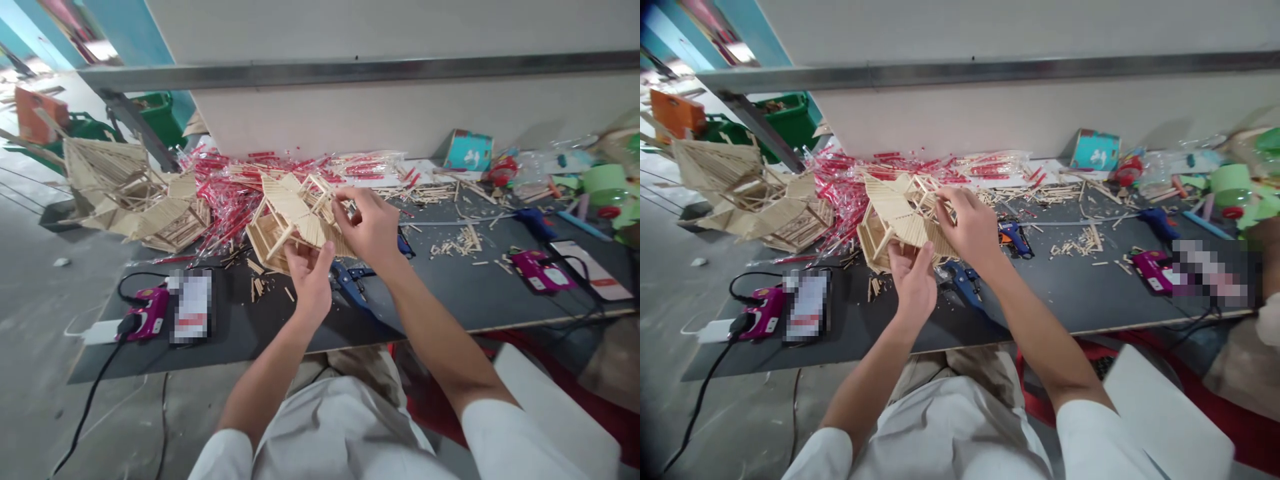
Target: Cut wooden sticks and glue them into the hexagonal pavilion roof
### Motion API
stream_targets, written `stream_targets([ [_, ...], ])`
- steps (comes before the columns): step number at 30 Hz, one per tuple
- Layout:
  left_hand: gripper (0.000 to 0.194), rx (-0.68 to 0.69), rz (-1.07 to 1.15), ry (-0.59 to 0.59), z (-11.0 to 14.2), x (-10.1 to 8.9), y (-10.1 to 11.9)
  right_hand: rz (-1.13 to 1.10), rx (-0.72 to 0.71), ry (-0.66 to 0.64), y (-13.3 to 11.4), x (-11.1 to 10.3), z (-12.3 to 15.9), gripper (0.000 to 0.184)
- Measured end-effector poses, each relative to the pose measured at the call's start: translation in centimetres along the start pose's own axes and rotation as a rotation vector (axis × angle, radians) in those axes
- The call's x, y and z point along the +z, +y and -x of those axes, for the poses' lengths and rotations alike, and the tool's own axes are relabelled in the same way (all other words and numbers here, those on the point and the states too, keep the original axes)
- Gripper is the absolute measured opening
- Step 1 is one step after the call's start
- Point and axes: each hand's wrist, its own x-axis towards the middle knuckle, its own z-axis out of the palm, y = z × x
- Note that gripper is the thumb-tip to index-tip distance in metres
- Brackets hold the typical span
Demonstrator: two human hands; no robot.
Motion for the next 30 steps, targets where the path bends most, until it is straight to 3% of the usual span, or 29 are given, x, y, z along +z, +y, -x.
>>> stream_targets([
  [4, 0.065, -0.023, 0.007, -0.020, 1.0, 0.4, -0.7, -0.019, -0.044, -0.076, 0.5, -0.4, -0.3, 0.015],
  [10, 0.065, -0.044, 0.037, 0.009, 1.4, 0.5, -1.1, 0.004, -0.088, -0.080, 1.0, -0.5, -0.5, 0.010],
  [30, 0.058, -0.053, 0.003, 0.023, 1.8, 0.3, -1.7, -0.029, 0.001, -0.010, 0.4, -0.1, -0.6, 0.010],
])
